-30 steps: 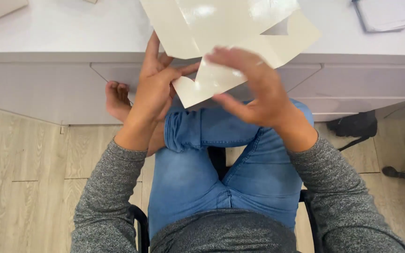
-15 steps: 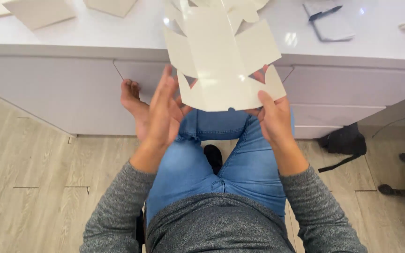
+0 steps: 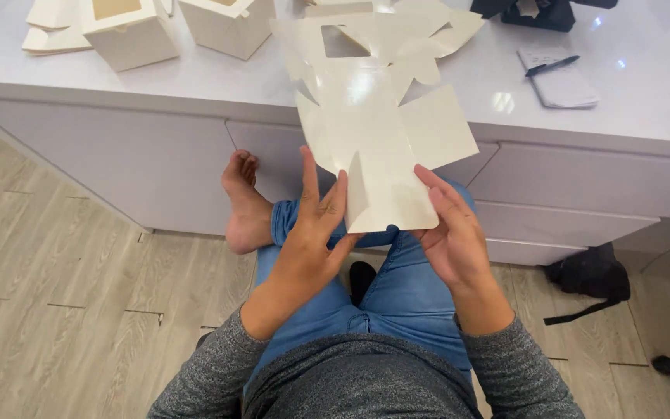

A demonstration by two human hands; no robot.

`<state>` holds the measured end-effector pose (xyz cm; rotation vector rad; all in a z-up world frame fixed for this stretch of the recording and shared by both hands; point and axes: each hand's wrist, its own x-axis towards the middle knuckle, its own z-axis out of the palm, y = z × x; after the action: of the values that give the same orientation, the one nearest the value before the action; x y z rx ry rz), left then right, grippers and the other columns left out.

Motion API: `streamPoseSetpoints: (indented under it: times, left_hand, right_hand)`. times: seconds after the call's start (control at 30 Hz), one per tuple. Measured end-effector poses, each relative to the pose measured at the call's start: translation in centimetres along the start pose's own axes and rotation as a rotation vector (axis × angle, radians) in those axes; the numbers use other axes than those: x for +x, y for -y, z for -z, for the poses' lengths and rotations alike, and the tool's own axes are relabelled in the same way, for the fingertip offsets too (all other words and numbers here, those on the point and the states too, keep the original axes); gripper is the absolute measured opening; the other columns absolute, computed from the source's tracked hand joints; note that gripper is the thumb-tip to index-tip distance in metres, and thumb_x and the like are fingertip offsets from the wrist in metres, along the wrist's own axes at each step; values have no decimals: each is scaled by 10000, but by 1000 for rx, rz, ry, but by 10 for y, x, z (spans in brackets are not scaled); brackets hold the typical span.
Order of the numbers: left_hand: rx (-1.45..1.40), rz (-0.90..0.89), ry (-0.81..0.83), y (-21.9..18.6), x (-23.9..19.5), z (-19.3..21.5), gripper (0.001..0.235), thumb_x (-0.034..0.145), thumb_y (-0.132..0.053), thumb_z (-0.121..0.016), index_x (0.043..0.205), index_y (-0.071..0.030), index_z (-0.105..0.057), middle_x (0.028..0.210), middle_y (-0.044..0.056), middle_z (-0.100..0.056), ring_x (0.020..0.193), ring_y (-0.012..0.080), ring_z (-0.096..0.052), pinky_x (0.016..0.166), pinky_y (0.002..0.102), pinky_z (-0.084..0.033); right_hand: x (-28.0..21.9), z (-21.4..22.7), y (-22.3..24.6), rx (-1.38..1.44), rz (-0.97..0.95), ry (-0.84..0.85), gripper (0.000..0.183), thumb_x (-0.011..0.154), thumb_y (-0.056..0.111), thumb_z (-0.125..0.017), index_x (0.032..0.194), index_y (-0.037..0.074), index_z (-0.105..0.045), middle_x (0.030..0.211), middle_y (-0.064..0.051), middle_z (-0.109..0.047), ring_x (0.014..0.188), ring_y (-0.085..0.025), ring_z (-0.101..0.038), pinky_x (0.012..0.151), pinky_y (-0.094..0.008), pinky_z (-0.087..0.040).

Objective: Assembling a cardboard cake box by folding along pre-scored lines and tucking in flaps, and writing on a notepad.

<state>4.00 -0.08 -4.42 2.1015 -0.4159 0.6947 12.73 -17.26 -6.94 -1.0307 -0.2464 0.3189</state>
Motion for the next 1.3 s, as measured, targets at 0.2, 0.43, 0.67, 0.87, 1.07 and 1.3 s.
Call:
streamPoseSetpoints:
  times: [0.2,0.43,0.67,0.87,1.07,1.3]
  left_hand:
    - [252,-299,-166,-8,1,6,405,803,-28,-577,1178,-157,-497,1327,169,-309,1064,272,-521,848,313,-506]
    - [108,-349,-45,-25,7,19,245,776,-154,-627,1019,-174,-618,1104,-6,-577,897,126,-621,784,219,-539]
    - [-261,-379,-65,-24,19,12,165,887,86,-435,982,4,-542,974,159,-566,899,255,-608,780,303,-535]
    - [-375,-274,-82,-20,24,2,158,877,38,-449,972,-34,-553,944,136,-588,874,208,-612,757,257,-522]
    - [-282,-113,-28,-29,22,7,274,917,-309,-377,961,-104,-553,1078,133,-519,1046,265,-557,898,335,-477]
    - [-166,-192,-118,-30,8,7,202,876,42,-431,984,-60,-568,881,100,-557,753,173,-573,656,232,-481]
  right_hand:
    - [-2,4,-11,47,169,91,463,745,-7,-540,1190,-3,-417,1106,-215,-503,931,-287,-574,776,-372,-509]
    - [-18,26,-2,58,277,212,491,819,129,-467,1251,-42,-309,1083,-285,-485,804,-285,-611,585,-356,-576]
    - [-47,1,46,-255,471,567,692,858,595,-290,1434,227,-182,1503,-53,-161,1444,-292,-162,1273,-528,-186]
    - [-45,11,37,-462,593,250,468,838,384,-481,1221,136,-378,1182,-27,-398,1049,-164,-382,909,-327,-324]
    - [-56,4,29,-807,618,-18,289,902,231,-443,1104,31,-494,1115,-94,-504,1015,-197,-512,859,-286,-415]
    - [-51,13,14,-330,533,135,341,850,206,-561,1143,69,-454,933,-19,-514,782,-100,-505,652,-210,-422]
